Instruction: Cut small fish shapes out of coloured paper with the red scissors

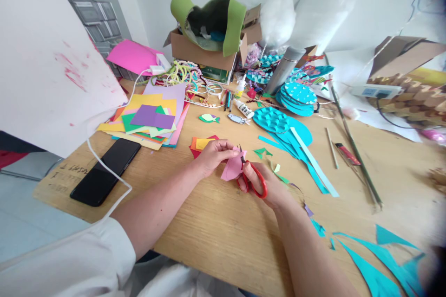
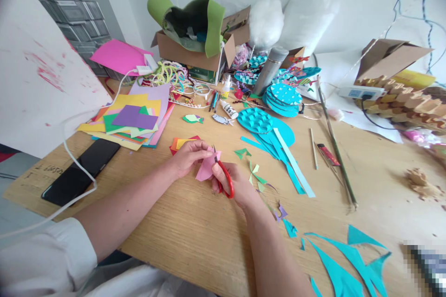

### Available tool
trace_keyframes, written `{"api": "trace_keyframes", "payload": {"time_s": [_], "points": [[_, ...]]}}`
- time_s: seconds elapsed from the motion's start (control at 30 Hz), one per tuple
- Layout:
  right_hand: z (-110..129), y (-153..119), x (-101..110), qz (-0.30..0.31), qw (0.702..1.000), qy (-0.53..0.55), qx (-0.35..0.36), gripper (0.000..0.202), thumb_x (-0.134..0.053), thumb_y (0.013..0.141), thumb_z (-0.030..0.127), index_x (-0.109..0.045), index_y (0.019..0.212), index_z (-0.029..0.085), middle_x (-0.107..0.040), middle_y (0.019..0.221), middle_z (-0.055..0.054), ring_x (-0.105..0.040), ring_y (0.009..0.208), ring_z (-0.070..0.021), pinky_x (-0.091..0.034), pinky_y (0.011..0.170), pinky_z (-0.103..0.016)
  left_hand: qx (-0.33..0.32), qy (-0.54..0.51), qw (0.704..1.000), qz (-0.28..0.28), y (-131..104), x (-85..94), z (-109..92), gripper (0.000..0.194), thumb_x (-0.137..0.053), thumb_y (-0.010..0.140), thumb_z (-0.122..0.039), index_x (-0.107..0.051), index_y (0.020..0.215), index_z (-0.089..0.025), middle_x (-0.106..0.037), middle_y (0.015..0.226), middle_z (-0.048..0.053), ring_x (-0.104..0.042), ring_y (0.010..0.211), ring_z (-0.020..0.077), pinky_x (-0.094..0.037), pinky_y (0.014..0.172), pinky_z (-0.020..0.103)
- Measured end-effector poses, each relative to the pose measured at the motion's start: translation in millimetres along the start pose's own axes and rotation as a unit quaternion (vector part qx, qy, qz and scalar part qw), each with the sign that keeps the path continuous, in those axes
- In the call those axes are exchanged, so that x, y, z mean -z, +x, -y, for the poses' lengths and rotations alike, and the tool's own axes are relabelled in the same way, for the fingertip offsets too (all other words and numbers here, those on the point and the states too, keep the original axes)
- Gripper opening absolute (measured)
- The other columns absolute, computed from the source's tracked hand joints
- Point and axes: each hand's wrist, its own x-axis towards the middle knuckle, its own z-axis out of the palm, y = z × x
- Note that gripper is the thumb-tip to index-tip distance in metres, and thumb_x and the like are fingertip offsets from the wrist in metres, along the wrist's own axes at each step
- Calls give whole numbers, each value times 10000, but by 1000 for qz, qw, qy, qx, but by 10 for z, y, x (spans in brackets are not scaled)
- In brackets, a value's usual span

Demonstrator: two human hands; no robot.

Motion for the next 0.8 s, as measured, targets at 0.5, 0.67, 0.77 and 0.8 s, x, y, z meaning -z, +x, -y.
{"api": "trace_keyframes", "payload": {"time_s": [0.5, 0.67, 0.77, 0.8], "points": [[17, -8, -6, -9, 1000, -14, -17, 637, -400, 807, 764, -495, 543, 192, -488, 487, 0, -380, 434, -98, -289, 445, -247, 8, -1, 1000, -7, -7, -1, 0, 250, -798, 559, -282, -598, 597, -137, -616, 658, -4, -538, 614, 99, -410, 623, 252], [8, -8, -4, 5, 1000, -10, -16, 623, -390, 812, 765, -505, 566, 205, -524, 523, -23, -408, 450, -121, -304, 450, -268, 16, -3, 1000, -13, -12, -7, 5, 257, -799, 554, -279, -587, 594, -138, -612, 661, -7, -539, 615, 98, -411, 626, 253], [4, -6, 1, 5, 1000, -11, -18, 625, -389, 811, 768, -511, 565, 207, -529, 526, -27, -408, 450, -123, -300, 448, -271, 21, -7, 1000, -17, -7, -9, 10, 258, -804, 545, -280, -597, 602, -137, -615, 667, -5, -540, 617, 99, -412, 624, 252], [3, -5, 2, 4, 1000, -10, -18, 627, -392, 809, 770, -512, 562, 206, -529, 525, -25, -407, 449, -120, -300, 448, -269, 23, -8, 1000, -17, -6, -9, 12, 259, -806, 542, -281, -598, 600, -138, -612, 662, -6, -538, 615, 99, -412, 623, 253]]}}
